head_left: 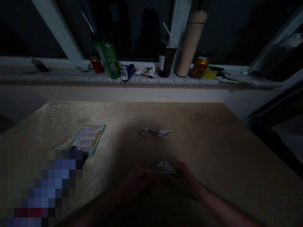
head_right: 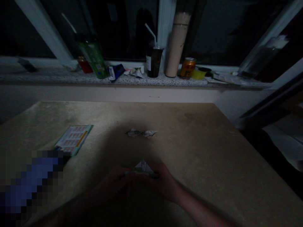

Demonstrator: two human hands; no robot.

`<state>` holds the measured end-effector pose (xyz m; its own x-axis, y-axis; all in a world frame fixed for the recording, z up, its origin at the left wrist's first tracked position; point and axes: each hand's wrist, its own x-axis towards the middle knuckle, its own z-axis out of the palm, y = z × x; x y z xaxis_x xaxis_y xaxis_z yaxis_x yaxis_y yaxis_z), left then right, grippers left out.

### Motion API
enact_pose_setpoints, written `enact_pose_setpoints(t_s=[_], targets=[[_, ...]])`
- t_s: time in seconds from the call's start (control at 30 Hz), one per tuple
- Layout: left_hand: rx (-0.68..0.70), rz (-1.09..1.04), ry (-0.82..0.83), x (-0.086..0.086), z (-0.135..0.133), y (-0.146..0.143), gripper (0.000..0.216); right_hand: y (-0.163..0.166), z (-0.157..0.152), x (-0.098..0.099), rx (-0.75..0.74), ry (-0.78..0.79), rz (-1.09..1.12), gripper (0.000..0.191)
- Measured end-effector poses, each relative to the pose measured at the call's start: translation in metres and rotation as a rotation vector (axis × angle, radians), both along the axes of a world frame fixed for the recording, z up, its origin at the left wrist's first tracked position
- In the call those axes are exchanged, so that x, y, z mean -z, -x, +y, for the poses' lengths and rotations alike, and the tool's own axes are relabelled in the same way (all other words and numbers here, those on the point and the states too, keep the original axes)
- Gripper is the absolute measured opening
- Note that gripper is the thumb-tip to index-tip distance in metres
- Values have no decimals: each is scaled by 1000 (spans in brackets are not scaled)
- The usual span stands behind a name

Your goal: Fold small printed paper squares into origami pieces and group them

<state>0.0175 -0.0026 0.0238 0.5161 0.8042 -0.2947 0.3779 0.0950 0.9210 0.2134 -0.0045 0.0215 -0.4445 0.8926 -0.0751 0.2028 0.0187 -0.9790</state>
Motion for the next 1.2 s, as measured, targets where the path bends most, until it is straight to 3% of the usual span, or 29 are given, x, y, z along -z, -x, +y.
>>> enact_pose_setpoints(t_s=[0.27,0.43,0.6,0.77,0.9,1.2], targets=[[71,9,-145,2,-1,1,44,-2,1,-3,-69,14,51,36],[33,-10,-76,8,-3,2,46,-1,-1,0,-13,59,-12,37],[3,5,-35,3,-1,1,50,-4,0,3,-13,32,-10,35],[27,80,-113,-2,0,-1,48,-4,-1,5,38,35,-18,33],[-26,24,-33,0,0,-1,46,-2,-2,8,82,13,-25,30],[-49,93,-31,-5,1,-3,45,-3,0,7,111,44,-15,38]])
